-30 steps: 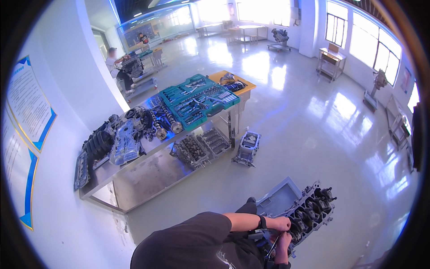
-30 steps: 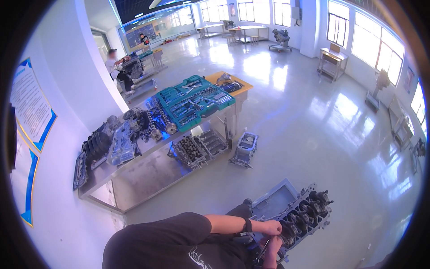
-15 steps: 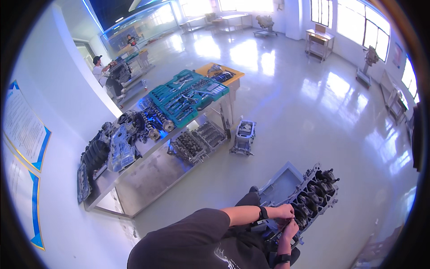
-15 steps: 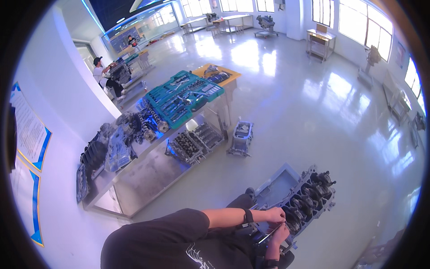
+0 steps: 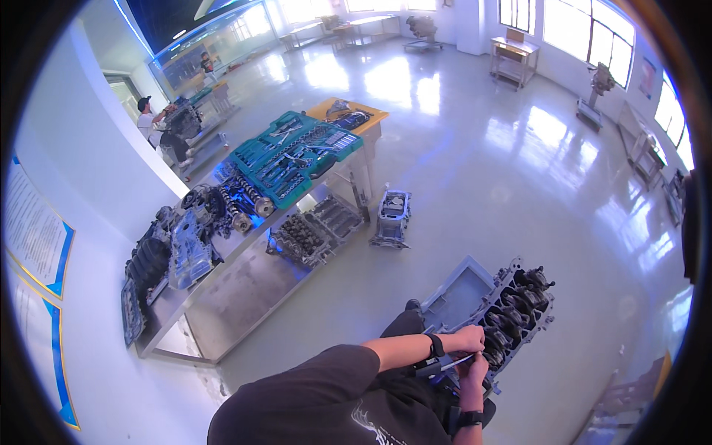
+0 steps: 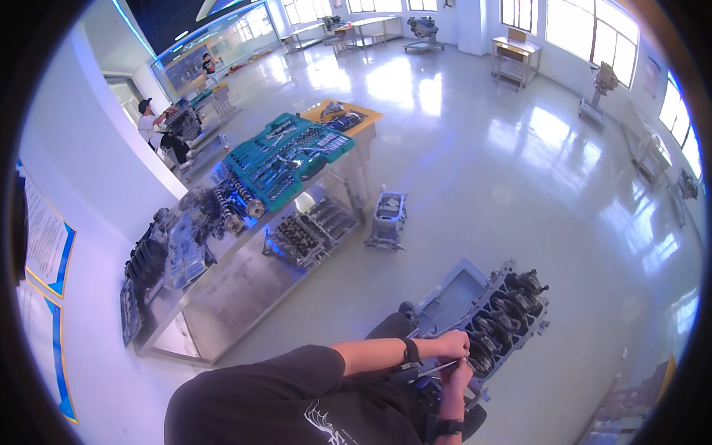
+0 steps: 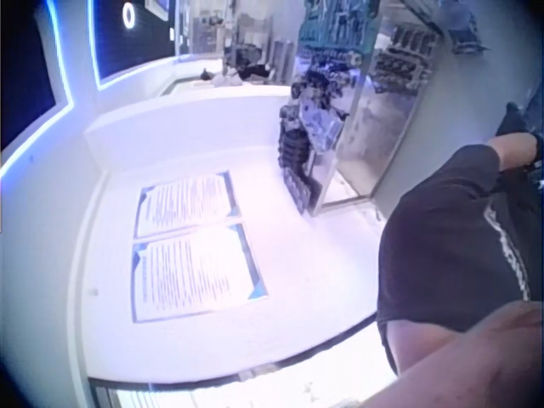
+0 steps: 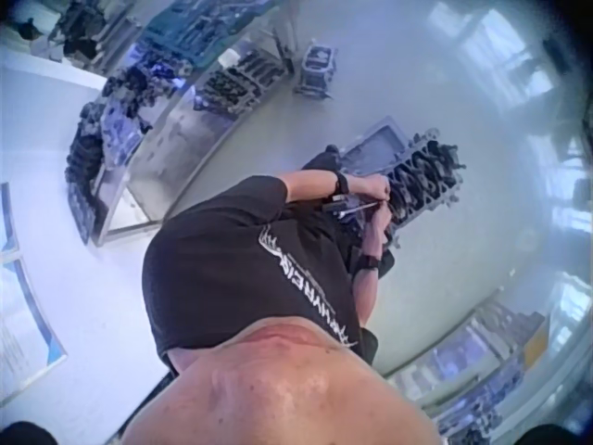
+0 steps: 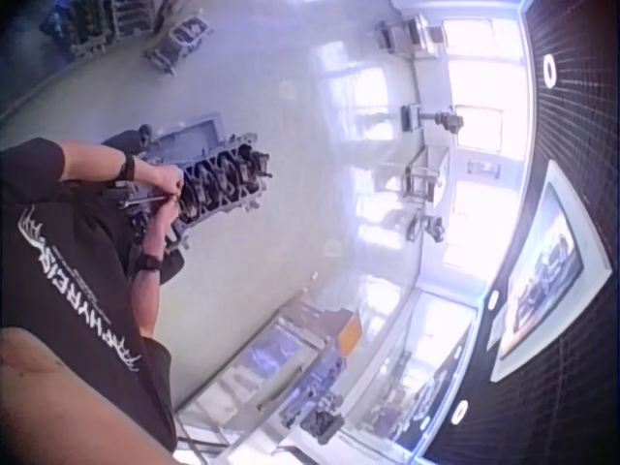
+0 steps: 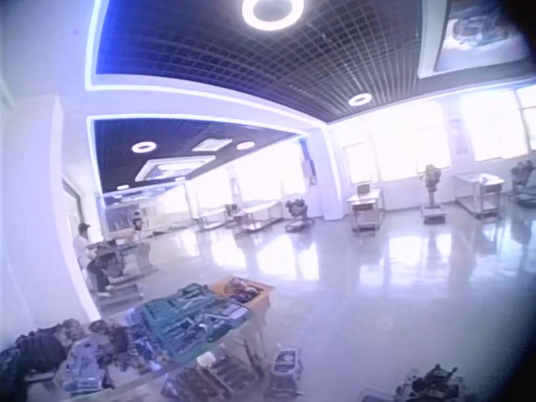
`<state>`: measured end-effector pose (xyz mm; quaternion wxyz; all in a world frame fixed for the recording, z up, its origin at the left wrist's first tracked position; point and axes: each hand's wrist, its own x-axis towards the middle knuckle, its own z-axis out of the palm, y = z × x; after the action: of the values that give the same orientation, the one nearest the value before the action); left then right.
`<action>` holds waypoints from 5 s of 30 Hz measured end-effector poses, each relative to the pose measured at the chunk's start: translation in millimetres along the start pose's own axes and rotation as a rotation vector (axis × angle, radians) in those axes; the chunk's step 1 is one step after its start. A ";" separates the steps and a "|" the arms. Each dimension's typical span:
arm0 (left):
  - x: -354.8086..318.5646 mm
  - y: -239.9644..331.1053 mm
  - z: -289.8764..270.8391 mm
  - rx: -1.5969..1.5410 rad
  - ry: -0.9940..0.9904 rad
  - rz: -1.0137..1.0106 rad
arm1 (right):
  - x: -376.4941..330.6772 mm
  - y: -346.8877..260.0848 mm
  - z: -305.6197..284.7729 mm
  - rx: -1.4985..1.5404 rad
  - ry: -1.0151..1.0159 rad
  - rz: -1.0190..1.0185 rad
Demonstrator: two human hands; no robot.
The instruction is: Tightening and examining crankshaft bolts within an engine block using a wrench.
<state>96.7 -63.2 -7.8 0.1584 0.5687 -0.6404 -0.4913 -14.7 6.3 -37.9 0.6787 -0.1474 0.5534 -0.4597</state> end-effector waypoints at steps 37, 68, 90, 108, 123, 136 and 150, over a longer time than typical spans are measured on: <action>-12.7 23.0 -11.6 0.201 -0.050 -0.018 | -74.6 -76.3 -143.7 -0.265 -0.060 0.186; -29.6 23.5 -18.2 0.141 -0.073 -0.171 | 26.6 -47.8 -16.8 -0.519 -0.026 -0.071; -11.3 37.5 -55.5 1.034 0.195 0.621 | 19.6 -78.7 22.5 -1.757 -0.189 -0.599; -43.1 37.9 -45.4 0.876 -0.230 0.276 | 8.5 -102.0 8.5 -1.523 -0.097 -0.092; -59.6 42.6 -33.8 0.844 -0.411 0.346 | 23.4 -93.0 -3.7 -1.492 -0.174 -0.045; -39.9 18.9 -7.4 0.645 -0.344 0.233 | 38.1 -80.9 -4.3 -1.612 -0.095 -0.080; -35.0 -1.6 4.4 0.255 -0.439 0.118 | -4.9 -100.2 37.1 -1.922 -0.008 -0.209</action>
<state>104.9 -30.0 1.3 -0.0289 0.4255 -0.7483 -0.5081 -27.8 -54.8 49.0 0.2261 -0.6898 0.6751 0.1315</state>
